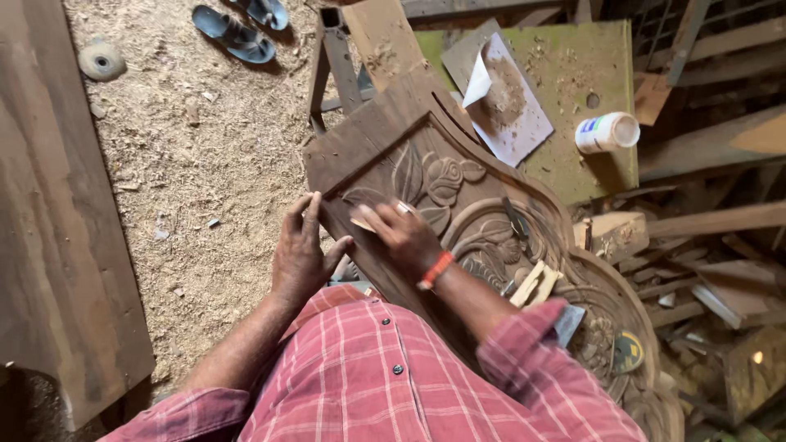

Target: The person carves a floral design into a wooden panel using a chisel and mallet. They periodically sand the carved areas with a sanding block to smooth the surface.

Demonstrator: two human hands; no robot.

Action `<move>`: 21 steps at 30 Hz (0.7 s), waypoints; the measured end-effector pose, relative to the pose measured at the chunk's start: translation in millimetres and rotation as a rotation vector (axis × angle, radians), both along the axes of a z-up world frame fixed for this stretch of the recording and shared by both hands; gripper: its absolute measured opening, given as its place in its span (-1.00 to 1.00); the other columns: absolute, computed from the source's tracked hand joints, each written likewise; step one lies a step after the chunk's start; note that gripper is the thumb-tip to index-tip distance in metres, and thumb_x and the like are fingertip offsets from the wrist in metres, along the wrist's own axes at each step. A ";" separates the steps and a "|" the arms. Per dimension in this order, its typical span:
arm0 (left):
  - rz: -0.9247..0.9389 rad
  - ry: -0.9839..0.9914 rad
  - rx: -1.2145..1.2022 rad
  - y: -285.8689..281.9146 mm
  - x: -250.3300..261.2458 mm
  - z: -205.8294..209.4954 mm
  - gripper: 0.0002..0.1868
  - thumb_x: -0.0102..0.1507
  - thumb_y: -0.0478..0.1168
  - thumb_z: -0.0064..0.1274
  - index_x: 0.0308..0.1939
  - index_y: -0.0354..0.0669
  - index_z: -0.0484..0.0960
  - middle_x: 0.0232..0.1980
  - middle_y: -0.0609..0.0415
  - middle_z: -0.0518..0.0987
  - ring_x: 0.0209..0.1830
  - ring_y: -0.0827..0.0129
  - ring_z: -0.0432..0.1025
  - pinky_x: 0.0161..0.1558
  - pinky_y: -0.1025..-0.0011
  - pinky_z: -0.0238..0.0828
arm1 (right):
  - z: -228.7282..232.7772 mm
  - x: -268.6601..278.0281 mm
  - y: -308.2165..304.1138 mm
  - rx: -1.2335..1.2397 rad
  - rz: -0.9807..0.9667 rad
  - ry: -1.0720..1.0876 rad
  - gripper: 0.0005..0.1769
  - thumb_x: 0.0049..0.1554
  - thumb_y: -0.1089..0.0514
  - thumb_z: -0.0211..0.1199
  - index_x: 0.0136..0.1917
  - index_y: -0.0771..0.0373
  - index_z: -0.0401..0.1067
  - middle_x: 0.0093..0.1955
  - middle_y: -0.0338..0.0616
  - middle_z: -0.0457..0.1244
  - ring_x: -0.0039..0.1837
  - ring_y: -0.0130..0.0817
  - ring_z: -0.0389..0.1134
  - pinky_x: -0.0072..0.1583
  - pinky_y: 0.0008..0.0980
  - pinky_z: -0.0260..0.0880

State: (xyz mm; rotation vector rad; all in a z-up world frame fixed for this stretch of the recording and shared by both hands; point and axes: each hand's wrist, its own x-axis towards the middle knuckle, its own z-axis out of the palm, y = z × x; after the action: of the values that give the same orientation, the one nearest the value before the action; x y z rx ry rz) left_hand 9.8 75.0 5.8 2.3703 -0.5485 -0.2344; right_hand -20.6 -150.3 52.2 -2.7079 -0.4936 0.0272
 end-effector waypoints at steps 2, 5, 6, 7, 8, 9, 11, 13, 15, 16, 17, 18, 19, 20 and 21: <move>0.015 -0.096 -0.015 -3.4 -1.4 -0.6 0.09 0.12 0.12 0.33 0.51 -0.26 0.04 0.46 -0.23 0.14 0.43 -0.10 0.21 0.32 0.10 0.37 | 2.0 -1.1 -3.3 0.009 0.007 0.028 -0.49 0.21 0.23 0.16 0.44 0.18 0.38 0.23 -0.10 0.30 0.17 -0.13 0.38 0.18 -0.20 0.43; 0.063 -0.006 -0.098 -3.1 -6.8 -3.9 0.05 0.20 0.04 0.33 0.55 -0.29 0.03 0.57 -0.27 0.05 0.53 -0.15 0.13 0.37 0.08 0.34 | -10.0 -3.3 3.6 0.062 0.065 -0.159 -0.58 0.24 0.20 0.17 0.37 0.11 0.41 0.36 -0.13 0.28 0.26 -0.15 0.39 0.25 -0.21 0.41; 0.055 0.014 -0.095 -3.4 -10.0 -5.0 0.06 0.20 0.04 0.33 0.56 -0.31 0.02 0.58 -0.28 0.03 0.54 -0.16 0.12 0.38 0.08 0.33 | -16.5 -5.2 5.5 0.076 0.080 -0.197 -0.55 0.22 0.20 0.15 0.38 0.12 0.40 0.37 -0.13 0.26 0.28 -0.13 0.40 0.28 -0.19 0.40; 0.054 0.022 -0.103 -5.6 -8.7 -6.8 0.06 0.20 0.03 0.32 0.56 -0.33 0.01 0.60 -0.28 0.01 0.56 -0.17 0.10 0.39 0.07 0.32 | -19.9 -6.2 0.7 0.080 0.104 -0.245 -0.53 0.21 0.20 0.14 0.39 0.13 0.40 0.38 -0.13 0.25 0.30 -0.12 0.40 0.31 -0.16 0.39; 0.053 0.030 -0.111 -7.2 -8.2 -7.4 0.07 0.21 0.03 0.32 0.56 -0.35 -0.01 0.61 -0.28 0.00 0.57 -0.18 0.08 0.40 0.06 0.32 | -22.5 -6.1 -3.2 0.020 0.086 -0.239 -0.54 0.19 0.20 0.15 0.37 0.10 0.42 0.38 -0.15 0.26 0.27 -0.13 0.40 0.28 -0.18 0.39; 0.043 0.040 -0.104 -5.4 -7.9 -6.5 0.09 0.19 0.04 0.33 0.56 -0.33 0.00 0.59 -0.27 0.01 0.56 -0.17 0.09 0.40 0.05 0.31 | -22.0 -8.0 -6.4 -0.030 0.081 -0.236 -0.56 0.18 0.19 0.16 0.34 0.08 0.43 0.37 -0.16 0.28 0.24 -0.14 0.40 0.25 -0.20 0.39; 0.028 0.053 -0.093 -1.1 -2.4 -3.2 0.12 0.15 0.07 0.35 0.56 -0.30 0.00 0.57 -0.26 0.03 0.54 -0.15 0.10 0.40 0.03 0.30 | -19.8 -3.5 -8.6 -0.091 0.080 -0.193 -0.54 0.17 0.19 0.16 0.35 0.06 0.45 0.39 -0.18 0.31 0.17 -0.17 0.37 0.21 -0.23 0.38; 0.016 0.046 -0.097 0.6 2.7 -0.5 0.13 0.13 0.07 0.36 0.54 -0.31 -0.01 0.57 -0.26 0.03 0.52 -0.16 0.12 0.34 0.04 0.33 | -13.1 -3.0 -11.5 -0.113 0.100 -0.105 -0.48 0.17 0.22 0.15 0.41 0.07 0.47 0.43 -0.18 0.33 0.09 -0.21 0.33 0.19 -0.26 0.37; 0.034 0.080 -0.127 2.4 2.0 0.4 0.13 0.14 0.06 0.36 0.55 -0.31 -0.03 0.59 -0.26 0.02 0.50 -0.16 0.15 0.30 0.06 0.37 | -12.0 -3.3 -8.5 -0.132 0.149 -0.186 -0.50 0.18 0.18 0.17 0.40 0.03 0.46 0.43 -0.21 0.32 0.10 -0.31 0.35 0.17 -0.24 0.35; 0.055 0.113 -0.157 2.2 0.3 0.3 0.13 0.15 0.04 0.35 0.56 -0.32 -0.04 0.61 -0.26 0.01 0.50 -0.14 0.18 0.30 0.08 0.39 | -12.3 -5.5 -7.8 -0.138 0.171 -0.223 -0.51 0.19 0.16 0.18 0.40 0.01 0.46 0.42 -0.23 0.32 0.10 -0.36 0.35 0.16 -0.23 0.34; 0.046 0.150 -0.194 -0.1 -0.3 -0.5 0.12 0.16 0.02 0.34 0.57 -0.32 -0.05 0.62 -0.26 0.00 0.49 -0.13 0.21 0.29 0.10 0.41 | -15.5 -8.4 -5.3 -0.124 0.146 -0.222 -0.51 0.19 0.16 0.17 0.40 0.03 0.46 0.42 -0.24 0.31 0.12 -0.33 0.36 0.19 -0.24 0.36; 0.031 0.119 -0.173 -2.6 -1.6 -1.0 0.13 0.16 0.02 0.35 0.57 -0.32 -0.05 0.61 -0.25 0.00 0.50 -0.15 0.20 0.31 0.10 0.40 | -18.9 -10.7 -4.1 -0.111 0.121 -0.222 -0.50 0.19 0.15 0.16 0.40 0.05 0.45 0.42 -0.25 0.30 0.14 -0.31 0.36 0.22 -0.25 0.37; 0.028 0.082 -0.157 -4.5 -1.9 -1.3 0.13 0.15 0.01 0.36 0.57 -0.32 -0.05 0.61 -0.25 0.00 0.51 -0.16 0.19 0.32 0.09 0.40 | -19.5 -13.3 -7.0 -0.099 0.109 -0.228 -0.50 0.19 0.14 0.16 0.40 0.07 0.44 0.42 -0.25 0.29 0.16 -0.28 0.37 0.25 -0.26 0.38; 0.025 0.045 -0.140 -5.2 -2.6 -0.8 0.14 0.15 0.00 0.37 0.57 -0.33 -0.05 0.60 -0.25 0.01 0.52 -0.18 0.19 0.34 0.09 0.39 | -21.2 -12.7 -7.1 -0.097 0.111 -0.215 -0.51 0.20 0.14 0.15 0.40 0.06 0.44 0.42 -0.25 0.29 0.15 -0.27 0.37 0.24 -0.27 0.38; 0.024 0.056 -0.134 -3.8 -2.3 0.6 0.14 0.13 0.01 0.37 0.56 -0.32 -0.04 0.59 -0.25 0.01 0.51 -0.18 0.19 0.33 0.08 0.39 | -19.3 -13.7 -7.8 -0.086 0.122 -0.211 -0.52 0.20 0.15 0.15 0.40 0.05 0.44 0.42 -0.25 0.29 0.14 -0.27 0.36 0.23 -0.28 0.38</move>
State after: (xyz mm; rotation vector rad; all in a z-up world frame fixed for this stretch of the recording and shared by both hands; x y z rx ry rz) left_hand 7.5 71.2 6.5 2.2325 -0.4934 -0.2454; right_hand -34.3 -158.1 32.9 -2.7747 -0.7350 -0.2105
